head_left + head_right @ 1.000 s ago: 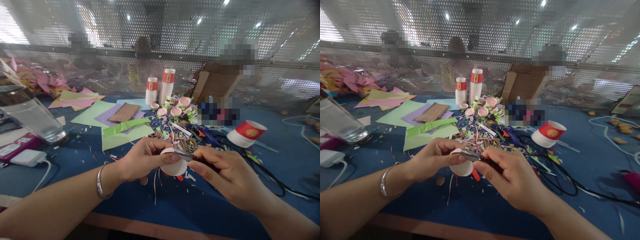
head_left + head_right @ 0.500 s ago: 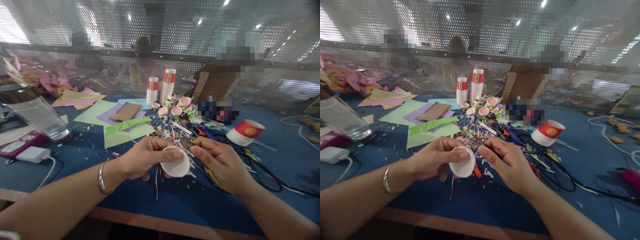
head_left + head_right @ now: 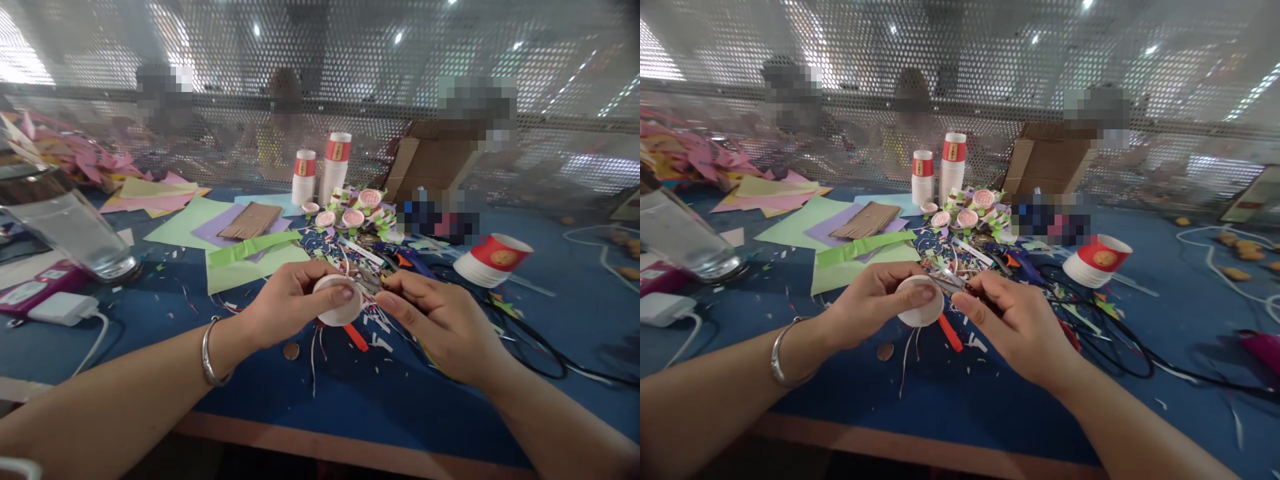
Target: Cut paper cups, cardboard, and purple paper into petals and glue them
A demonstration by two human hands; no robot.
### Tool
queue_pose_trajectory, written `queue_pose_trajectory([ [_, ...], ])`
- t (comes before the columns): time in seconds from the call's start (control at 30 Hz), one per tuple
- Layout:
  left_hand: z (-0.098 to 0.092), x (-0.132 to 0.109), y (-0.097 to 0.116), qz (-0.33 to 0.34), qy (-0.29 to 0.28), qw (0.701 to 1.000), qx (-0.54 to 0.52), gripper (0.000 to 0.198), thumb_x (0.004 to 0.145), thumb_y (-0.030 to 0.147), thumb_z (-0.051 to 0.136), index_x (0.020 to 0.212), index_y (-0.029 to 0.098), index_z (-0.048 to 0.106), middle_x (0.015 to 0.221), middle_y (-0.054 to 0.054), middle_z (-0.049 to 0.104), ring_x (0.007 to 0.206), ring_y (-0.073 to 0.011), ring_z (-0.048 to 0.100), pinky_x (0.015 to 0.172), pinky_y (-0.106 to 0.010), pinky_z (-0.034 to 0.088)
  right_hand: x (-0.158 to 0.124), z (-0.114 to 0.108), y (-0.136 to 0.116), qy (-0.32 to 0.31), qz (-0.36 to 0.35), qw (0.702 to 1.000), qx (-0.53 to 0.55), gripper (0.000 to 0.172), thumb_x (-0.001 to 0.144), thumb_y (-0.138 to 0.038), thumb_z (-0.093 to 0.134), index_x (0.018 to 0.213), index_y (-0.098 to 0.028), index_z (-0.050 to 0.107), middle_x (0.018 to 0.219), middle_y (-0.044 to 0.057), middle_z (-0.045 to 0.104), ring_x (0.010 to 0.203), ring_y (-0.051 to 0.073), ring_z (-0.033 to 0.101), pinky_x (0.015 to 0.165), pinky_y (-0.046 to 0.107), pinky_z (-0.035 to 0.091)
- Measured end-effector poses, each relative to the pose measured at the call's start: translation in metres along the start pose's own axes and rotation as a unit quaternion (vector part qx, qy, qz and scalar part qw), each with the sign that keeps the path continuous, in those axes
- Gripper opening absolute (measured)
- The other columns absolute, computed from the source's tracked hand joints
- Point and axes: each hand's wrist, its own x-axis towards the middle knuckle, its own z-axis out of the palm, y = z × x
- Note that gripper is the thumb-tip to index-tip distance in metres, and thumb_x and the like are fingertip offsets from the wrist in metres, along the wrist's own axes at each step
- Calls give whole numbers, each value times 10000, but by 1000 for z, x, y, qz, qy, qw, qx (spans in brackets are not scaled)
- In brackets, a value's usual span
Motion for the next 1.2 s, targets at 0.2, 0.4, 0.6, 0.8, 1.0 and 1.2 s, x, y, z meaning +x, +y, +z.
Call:
queue_pose_trajectory([
  [0.2,-2,-4,0,-15,-14,997,78,366,887,533,710,991,183,730,754,2,610,588,-103,554,440,-183,416,-3,-1,-2,4,-21,999,-24,358,1025,-459,538,777,-203,578,623,-53,456,556,90,423,511,237,331],
  [0.4,-5,-3,-3,88,29,979,183,234,922,383,692,982,167,759,803,-38,700,734,-136,637,658,-220,526,-5,0,-2,20,-52,997,-46,346,1026,-459,538,797,-202,576,599,-67,431,512,79,406,498,234,328],
  [0.6,-3,-6,-3,109,57,958,257,147,907,273,661,966,208,778,780,-14,690,715,-136,630,566,-207,507,-6,5,1,18,-62,996,-62,349,1020,-485,543,816,-205,587,593,-63,482,490,81,415,475,228,334],
  [0.8,-3,-6,-4,154,70,948,270,151,894,218,663,985,224,784,762,6,690,667,-110,598,568,-204,504,-6,5,-1,22,-80,994,-68,324,1016,-477,556,842,-207,597,598,-60,502,484,81,442,472,216,349],
  [1.0,-2,-6,-5,193,102,933,285,144,900,190,662,981,207,780,783,2,731,669,-104,626,591,-212,509,-7,3,-6,29,-91,993,-70,311,1026,-424,556,807,-203,570,587,-70,442,478,73,406,470,221,329],
  [1.2,-8,-2,-3,307,167,873,340,162,907,210,699,1040,156,775,836,-50,769,737,-144,682,639,-265,526,-9,5,-9,7,-57,998,0,332,1045,-419,524,794,-207,574,633,-55,463,551,83,438,513,228,341],
])
